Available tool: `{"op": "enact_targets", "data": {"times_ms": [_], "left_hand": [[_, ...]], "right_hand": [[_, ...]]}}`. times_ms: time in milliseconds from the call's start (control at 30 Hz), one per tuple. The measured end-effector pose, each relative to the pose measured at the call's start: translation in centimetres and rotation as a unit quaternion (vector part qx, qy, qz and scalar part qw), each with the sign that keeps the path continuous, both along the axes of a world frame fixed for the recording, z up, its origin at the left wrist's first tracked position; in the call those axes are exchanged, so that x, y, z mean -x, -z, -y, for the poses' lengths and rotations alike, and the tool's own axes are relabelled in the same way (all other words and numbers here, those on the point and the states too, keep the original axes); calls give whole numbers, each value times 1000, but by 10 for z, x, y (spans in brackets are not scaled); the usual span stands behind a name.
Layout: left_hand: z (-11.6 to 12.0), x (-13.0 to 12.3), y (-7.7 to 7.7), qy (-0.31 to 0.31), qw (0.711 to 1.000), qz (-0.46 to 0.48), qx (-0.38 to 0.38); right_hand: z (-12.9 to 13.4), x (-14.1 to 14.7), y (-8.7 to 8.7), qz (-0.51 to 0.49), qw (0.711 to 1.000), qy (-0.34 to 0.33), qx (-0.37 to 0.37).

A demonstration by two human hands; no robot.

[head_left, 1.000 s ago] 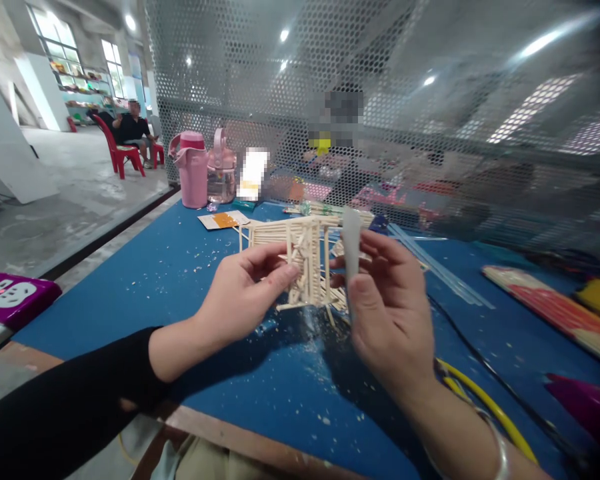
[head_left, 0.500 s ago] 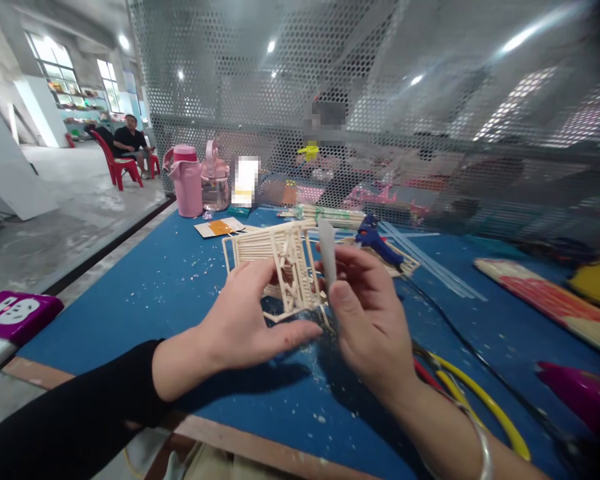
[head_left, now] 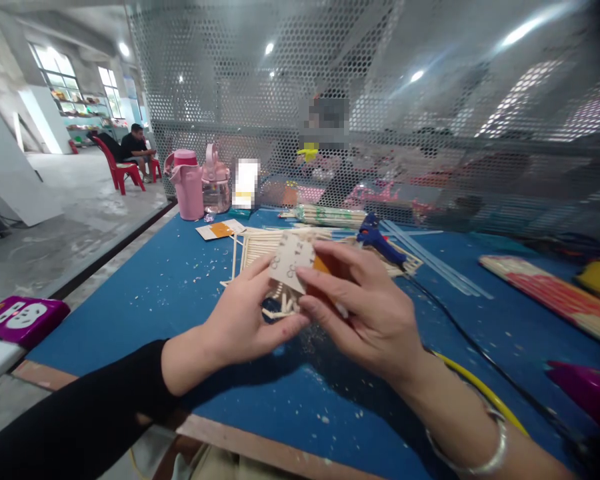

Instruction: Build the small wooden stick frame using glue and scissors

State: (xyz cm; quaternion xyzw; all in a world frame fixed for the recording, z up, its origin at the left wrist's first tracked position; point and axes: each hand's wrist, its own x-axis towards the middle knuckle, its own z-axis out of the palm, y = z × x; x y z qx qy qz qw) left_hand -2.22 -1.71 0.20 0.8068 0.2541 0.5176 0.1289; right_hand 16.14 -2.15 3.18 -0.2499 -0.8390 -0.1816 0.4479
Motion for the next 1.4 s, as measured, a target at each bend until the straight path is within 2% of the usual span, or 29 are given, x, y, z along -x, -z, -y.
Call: {"op": "enact_targets", "data": {"times_ms": [133, 267, 400, 700, 800, 1200, 1400], "left_hand": [[0, 1, 0, 16, 1000, -4, -2], [-1, 2, -1, 25, 1000, -3, -14], [-3, 3, -2, 27, 999, -5, -18], [-7, 6, -3, 47, 997, -22, -48], [-8, 7, -3, 46, 998, -18, -50], [-9, 8, -5, 43, 998, -10, -34], [-8, 8, -5, 51, 998, -8, -47]], "right_hand": [[-5, -5, -6, 9, 999, 25, -25], [-9, -10, -6, 56, 997, 2, -54], [-10, -12, -7, 58, 996, -2, -71], [-8, -15, -10, 67, 995, 18, -67], [-9, -15, -8, 33, 996, 42, -75], [-8, -11, 1, 13, 999, 38, -31], [-6, -7, 1, -4, 998, 40, -45]]}}
